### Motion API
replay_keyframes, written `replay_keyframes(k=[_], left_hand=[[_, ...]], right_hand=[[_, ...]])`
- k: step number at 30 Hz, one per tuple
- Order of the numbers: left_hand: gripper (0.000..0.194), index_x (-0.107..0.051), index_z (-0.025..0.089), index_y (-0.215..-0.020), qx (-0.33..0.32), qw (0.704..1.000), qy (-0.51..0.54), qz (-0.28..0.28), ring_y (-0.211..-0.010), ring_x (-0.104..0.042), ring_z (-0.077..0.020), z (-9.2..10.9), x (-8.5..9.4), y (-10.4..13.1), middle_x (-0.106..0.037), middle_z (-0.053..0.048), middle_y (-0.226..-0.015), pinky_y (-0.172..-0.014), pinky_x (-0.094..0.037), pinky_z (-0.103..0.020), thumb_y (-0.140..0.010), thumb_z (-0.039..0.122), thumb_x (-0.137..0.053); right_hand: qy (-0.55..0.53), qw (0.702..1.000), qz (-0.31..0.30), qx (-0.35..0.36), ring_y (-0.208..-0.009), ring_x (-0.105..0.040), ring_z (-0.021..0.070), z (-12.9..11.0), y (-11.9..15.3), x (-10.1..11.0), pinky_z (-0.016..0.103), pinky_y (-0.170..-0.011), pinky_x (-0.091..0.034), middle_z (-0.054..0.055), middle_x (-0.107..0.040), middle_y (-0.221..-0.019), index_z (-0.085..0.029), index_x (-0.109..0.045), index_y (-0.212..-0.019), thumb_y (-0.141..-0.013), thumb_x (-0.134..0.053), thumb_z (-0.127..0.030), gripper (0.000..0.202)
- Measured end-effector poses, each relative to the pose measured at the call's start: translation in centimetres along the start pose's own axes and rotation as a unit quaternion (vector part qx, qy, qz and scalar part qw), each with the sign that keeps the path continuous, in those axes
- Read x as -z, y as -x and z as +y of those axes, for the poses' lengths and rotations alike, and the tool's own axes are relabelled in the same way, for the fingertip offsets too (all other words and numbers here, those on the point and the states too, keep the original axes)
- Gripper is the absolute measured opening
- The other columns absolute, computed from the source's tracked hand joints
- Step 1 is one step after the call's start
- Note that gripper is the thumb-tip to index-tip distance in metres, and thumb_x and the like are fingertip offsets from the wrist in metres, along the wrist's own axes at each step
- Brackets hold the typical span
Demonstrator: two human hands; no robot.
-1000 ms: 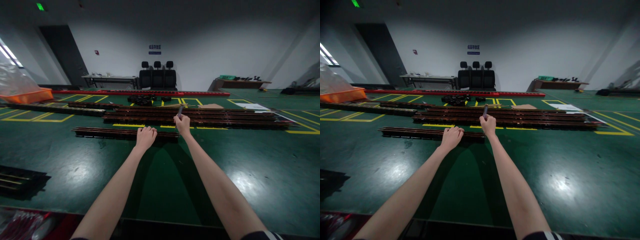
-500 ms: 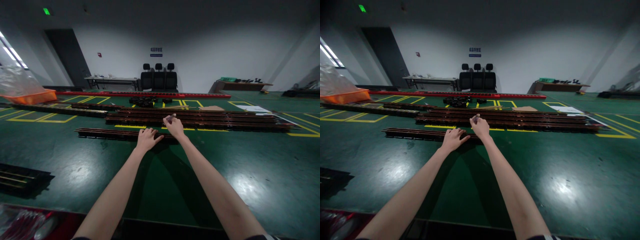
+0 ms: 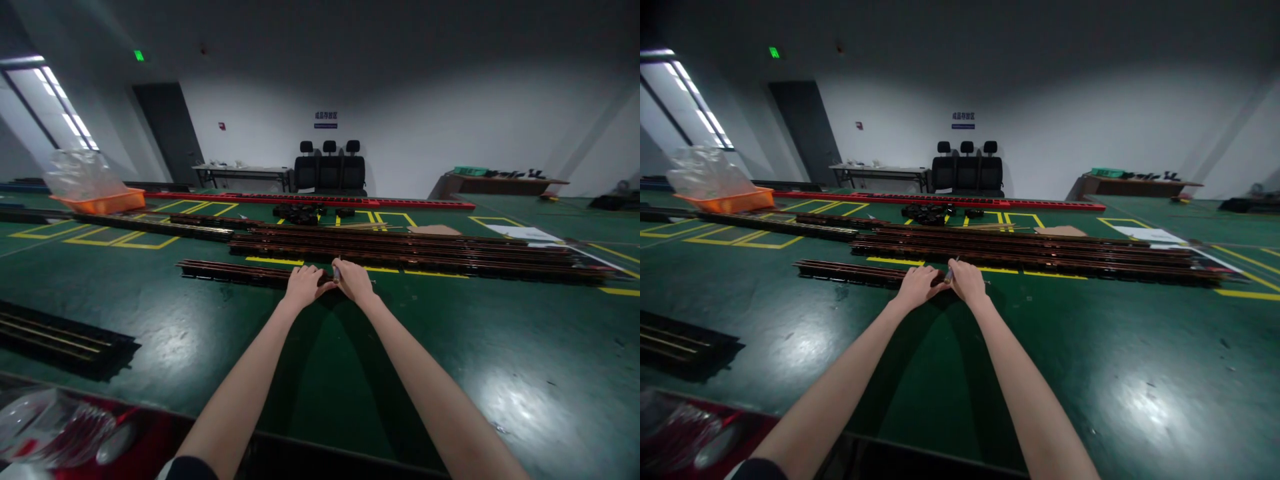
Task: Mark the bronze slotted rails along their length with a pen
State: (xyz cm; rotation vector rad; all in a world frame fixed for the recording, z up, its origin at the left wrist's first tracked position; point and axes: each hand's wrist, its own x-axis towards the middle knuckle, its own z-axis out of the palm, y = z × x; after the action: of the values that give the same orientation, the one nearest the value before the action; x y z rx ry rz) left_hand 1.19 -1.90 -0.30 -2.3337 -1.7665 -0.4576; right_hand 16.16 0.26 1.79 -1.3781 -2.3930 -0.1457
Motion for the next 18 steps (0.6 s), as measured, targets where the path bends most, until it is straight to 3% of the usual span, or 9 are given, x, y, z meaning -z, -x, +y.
replay_keyframes(k=[6, 10, 18], left_hand=[[0.05, -0.063, 0.022, -0.114, 0.014, 0.999, 0.007, -0.028, -0.103, -0.059, -0.0275, -0.1, 0.7, -0.1, -0.066, -0.011, -0.112, -0.088, -0.041, -0.042, -0.091, 0.056, -0.034], [0.046, -0.063, 0.024, -0.113, 0.031, 0.999, 0.005, -0.029, -0.107, -0.058, -0.0271, -0.9, 0.8, 0.2, -0.067, -0.009, -0.112, -0.09, -0.039, -0.042, -0.091, 0.054, -0.037], [0.052, -0.064, 0.027, -0.109, 0.052, 0.998, -0.004, -0.024, -0.108, -0.057, -0.0261, -5.4, 1.1, 1.5, -0.067, -0.007, -0.115, -0.089, -0.039, -0.04, -0.086, 0.065, -0.037]], right_hand=[[0.042, 0.998, 0.043, -0.009, -0.08, -0.065, 0.0211, -0.3, 0.6, -0.7, 0.028, -0.067, -0.042, 0.012, -0.07, -0.088, -0.015, -0.059, -0.097, -0.089, -0.042, -0.018, 0.019], [0.065, 0.997, 0.046, 0.024, -0.081, -0.064, 0.0222, -0.7, 0.9, -1.2, 0.029, -0.069, -0.039, 0.012, -0.07, -0.089, -0.014, -0.061, -0.098, -0.091, -0.039, -0.019, 0.023], [0.063, 0.989, 0.071, 0.113, -0.083, -0.06, 0.021, -0.9, 0.8, -1.6, 0.029, -0.069, -0.035, 0.012, -0.068, -0.091, -0.014, -0.063, -0.098, -0.094, -0.037, -0.018, 0.027]])
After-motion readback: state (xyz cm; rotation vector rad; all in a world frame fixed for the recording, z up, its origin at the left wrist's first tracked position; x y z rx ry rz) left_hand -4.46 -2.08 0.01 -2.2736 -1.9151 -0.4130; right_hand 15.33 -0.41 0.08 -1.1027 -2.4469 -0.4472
